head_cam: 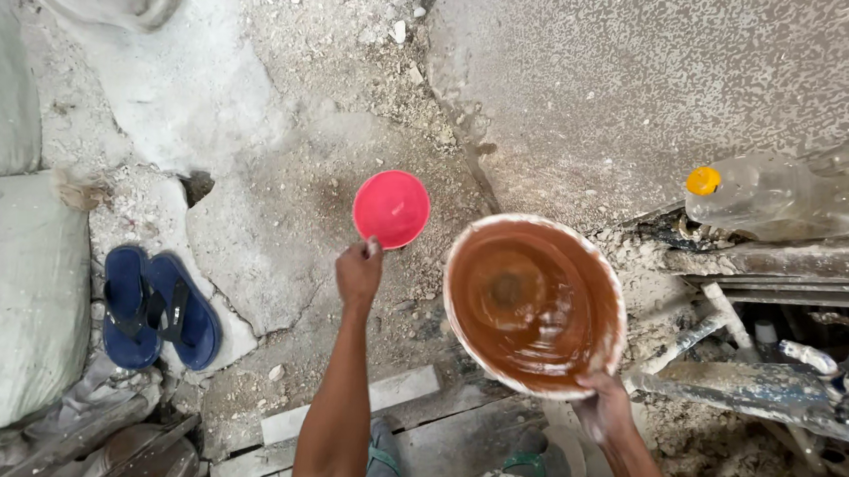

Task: The person carries a terracotta bowl to an outdoor area, pours water from a pink plastic cup into the bowl, stirs the water with a small stick, then carries the bowl to a storage area and scoops gypsum casting powder by hand from a plastic-lined sack into the bowl of water.

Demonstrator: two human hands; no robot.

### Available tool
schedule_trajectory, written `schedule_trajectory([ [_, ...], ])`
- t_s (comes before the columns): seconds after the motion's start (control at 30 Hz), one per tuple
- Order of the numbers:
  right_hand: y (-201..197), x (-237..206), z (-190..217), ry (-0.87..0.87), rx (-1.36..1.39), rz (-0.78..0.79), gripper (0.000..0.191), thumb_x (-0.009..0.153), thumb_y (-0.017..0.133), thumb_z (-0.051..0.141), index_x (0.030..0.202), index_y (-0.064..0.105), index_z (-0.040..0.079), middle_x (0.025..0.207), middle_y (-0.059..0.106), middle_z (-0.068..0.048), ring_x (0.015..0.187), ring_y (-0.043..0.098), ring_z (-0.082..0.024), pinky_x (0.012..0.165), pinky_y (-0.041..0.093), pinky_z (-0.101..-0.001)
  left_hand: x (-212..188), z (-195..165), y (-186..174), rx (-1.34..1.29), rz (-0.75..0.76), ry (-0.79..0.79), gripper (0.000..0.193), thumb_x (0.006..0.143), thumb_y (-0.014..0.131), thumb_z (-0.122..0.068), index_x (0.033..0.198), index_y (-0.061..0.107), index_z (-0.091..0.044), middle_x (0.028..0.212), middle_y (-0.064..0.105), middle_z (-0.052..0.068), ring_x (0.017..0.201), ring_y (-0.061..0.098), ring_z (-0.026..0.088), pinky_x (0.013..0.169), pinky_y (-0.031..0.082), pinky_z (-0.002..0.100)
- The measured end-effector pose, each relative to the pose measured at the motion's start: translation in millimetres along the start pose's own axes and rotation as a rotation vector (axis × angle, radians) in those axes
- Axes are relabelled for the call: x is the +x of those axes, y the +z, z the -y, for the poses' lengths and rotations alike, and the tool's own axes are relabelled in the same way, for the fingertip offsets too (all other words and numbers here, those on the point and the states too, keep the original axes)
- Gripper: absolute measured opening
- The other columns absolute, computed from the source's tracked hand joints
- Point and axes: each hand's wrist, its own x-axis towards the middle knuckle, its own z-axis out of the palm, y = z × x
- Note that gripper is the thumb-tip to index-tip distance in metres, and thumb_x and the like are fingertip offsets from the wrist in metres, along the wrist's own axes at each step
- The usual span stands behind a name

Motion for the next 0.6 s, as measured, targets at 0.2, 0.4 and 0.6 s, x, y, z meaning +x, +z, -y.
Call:
schedule_trajectory([
  [0.2, -32.6, -59.4, 5.9, -0.053, -0.004, -0.185, 0.080, 0.069, 0.055, 0.000, 0.148, 0.040, 0.003, 0.135, 0.058, -0.018, 0.121, 0.060, -0.036, 0.103, 0.047, -0.0559, 17.3, -41.7, 55.0, -0.006, 0.066, 0.001, 0.045, 0.096, 0.066, -0.041, 0.082, 0.072, 0.001, 0.079, 0.067, 0.027, 0.076, 0.066, 0.047, 0.067, 0.049, 0.056],
  [0.4, -32.5, -96.0, 11.9, -0.037, 0.048, -0.337, 0.083, 0.066, 0.055, -0.003, 0.148, 0.041, -0.002, 0.136, 0.063, -0.018, 0.122, 0.063, -0.037, 0.100, 0.047, -0.0550, 13.6, -92.1, 62.4, -0.021, 0.075, 0.007, 0.048, 0.095, 0.068, -0.042, 0.076, 0.069, 0.002, 0.077, 0.066, 0.027, 0.074, 0.065, 0.048, 0.067, 0.049, 0.056],
  [0.6, -7.6, -120.2, 22.6, -0.102, 0.108, -0.313, 0.090, 0.060, 0.054, -0.002, 0.149, 0.044, 0.005, 0.135, 0.064, -0.017, 0.122, 0.061, -0.038, 0.101, 0.049, -0.0569, 11.4, -104.4, 55.0, -0.028, 0.081, 0.130, 0.045, 0.098, 0.064, -0.040, 0.080, 0.070, 0.001, 0.080, 0.068, 0.026, 0.075, 0.065, 0.047, 0.068, 0.048, 0.057],
])
